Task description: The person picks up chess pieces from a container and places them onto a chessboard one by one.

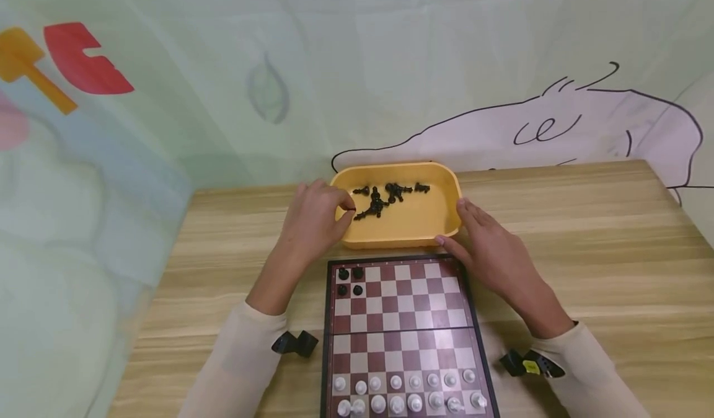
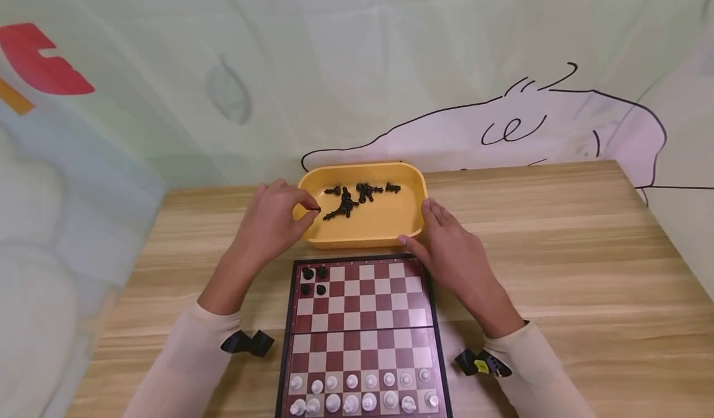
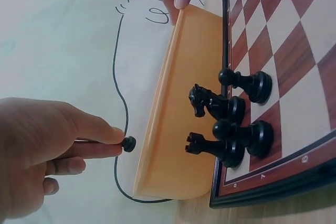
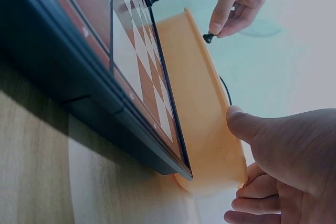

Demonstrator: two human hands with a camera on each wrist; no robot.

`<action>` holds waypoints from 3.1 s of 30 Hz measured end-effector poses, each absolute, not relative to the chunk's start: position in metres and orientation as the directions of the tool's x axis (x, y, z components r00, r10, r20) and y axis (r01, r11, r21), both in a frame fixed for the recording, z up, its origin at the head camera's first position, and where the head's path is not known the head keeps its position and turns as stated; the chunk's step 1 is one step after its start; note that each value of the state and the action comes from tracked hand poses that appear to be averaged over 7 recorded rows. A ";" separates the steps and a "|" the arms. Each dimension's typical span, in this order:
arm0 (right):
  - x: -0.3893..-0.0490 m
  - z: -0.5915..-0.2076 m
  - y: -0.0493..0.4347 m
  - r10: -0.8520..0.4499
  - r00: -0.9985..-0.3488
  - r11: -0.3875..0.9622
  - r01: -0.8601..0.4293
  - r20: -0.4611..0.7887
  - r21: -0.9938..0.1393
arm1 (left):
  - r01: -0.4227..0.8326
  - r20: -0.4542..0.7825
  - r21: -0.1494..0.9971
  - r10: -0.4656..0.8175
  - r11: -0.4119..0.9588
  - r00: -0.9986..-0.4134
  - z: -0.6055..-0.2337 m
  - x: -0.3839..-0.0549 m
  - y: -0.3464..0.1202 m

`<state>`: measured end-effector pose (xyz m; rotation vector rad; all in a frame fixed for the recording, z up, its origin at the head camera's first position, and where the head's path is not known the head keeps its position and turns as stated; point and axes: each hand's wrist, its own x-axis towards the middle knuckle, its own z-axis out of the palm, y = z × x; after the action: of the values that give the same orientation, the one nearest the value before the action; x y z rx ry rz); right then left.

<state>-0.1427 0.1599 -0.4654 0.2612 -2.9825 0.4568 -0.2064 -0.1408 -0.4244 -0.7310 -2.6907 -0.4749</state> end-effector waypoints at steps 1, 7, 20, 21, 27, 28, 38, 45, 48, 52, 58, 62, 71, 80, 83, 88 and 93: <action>-0.143 -0.465 0.160 -0.153 -0.979 0.940 -0.187 0.137 -0.287 | 0.534 0.385 0.230 0.428 0.813 -0.818 -0.424 -0.205 -0.141; -0.143 -0.465 0.160 -0.162 -0.978 0.939 -0.194 0.135 -0.283 | 0.543 0.409 0.225 0.427 0.809 -0.806 -0.426 -0.200 -0.143; -0.143 -0.463 0.160 -0.156 -0.979 0.938 -0.189 0.133 -0.291 | 0.591 0.494 0.259 0.421 0.764 -0.761 -0.425 -0.187 -0.141; -0.143 -0.463 0.160 -0.157 -0.979 0.937 -0.190 0.132 -0.292 | 0.593 0.497 0.262 0.420 0.761 -0.759 -0.426 -0.186 -0.141; -0.143 -0.464 0.160 -0.160 -0.978 0.936 -0.193 0.133 -0.293 | 0.598 0.503 0.273 0.418 0.754 -0.757 -0.431 -0.178 -0.141; -0.144 -0.464 0.159 -0.159 -0.978 0.937 -0.193 0.135 -0.291 | 0.601 0.506 0.272 0.419 0.752 -0.754 -0.432 -0.177 -0.141; -0.143 -0.465 0.158 -0.154 -0.980 0.941 -0.185 0.129 -0.284 | 0.650 0.519 0.289 0.456 0.703 -0.723 -0.437 -0.165 -0.144; -0.143 -0.465 0.160 -0.151 -0.979 0.939 -0.186 0.139 -0.288 | 0.665 0.501 0.301 0.480 0.683 -0.720 -0.438 -0.161 -0.142; -0.143 -0.466 0.159 -0.156 -0.979 0.938 -0.187 0.129 -0.290 | 0.667 0.492 0.306 0.487 0.679 -0.721 -0.438 -0.159 -0.143; -0.143 -0.466 0.159 -0.157 -0.980 0.939 -0.186 0.122 -0.289 | 0.686 0.486 0.305 0.511 0.661 -0.709 -0.437 -0.156 -0.144; -0.143 -0.464 0.160 -0.145 -0.982 0.941 -0.176 0.125 -0.289 | 0.698 0.432 0.294 0.561 0.652 -0.706 -0.432 -0.156 -0.144; -0.142 -0.464 0.160 -0.146 -0.981 0.940 -0.177 0.126 -0.291 | 0.701 0.385 0.291 0.591 0.652 -0.709 -0.430 -0.156 -0.145; -0.143 -0.463 0.160 -0.156 -0.979 0.939 -0.188 0.131 -0.288 | 0.711 0.234 0.319 0.674 0.627 -0.700 -0.429 -0.153 -0.142; -0.144 -0.463 0.160 -0.160 -0.979 0.940 -0.189 0.123 -0.284 | 0.699 0.139 0.328 0.699 0.636 -0.701 -0.433 -0.152 -0.138; -0.144 -0.463 0.160 -0.158 -0.979 0.941 -0.189 0.130 -0.280 | 0.708 0.129 0.325 0.713 0.627 -0.690 -0.435 -0.152 -0.137; -0.144 -0.462 0.160 -0.158 -0.979 0.941 -0.190 0.132 -0.281 | 0.724 0.111 0.332 0.737 0.605 -0.667 -0.437 -0.154 -0.135; -0.145 -0.461 0.160 -0.155 -0.979 0.941 -0.188 0.135 -0.281 | 0.720 0.090 0.337 0.741 0.606 -0.666 -0.437 -0.155 -0.134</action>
<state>-0.1449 0.1600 -0.4606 0.2652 -2.9853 0.4487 -0.1548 -0.1336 -0.4375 -1.3052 -2.8679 -0.5597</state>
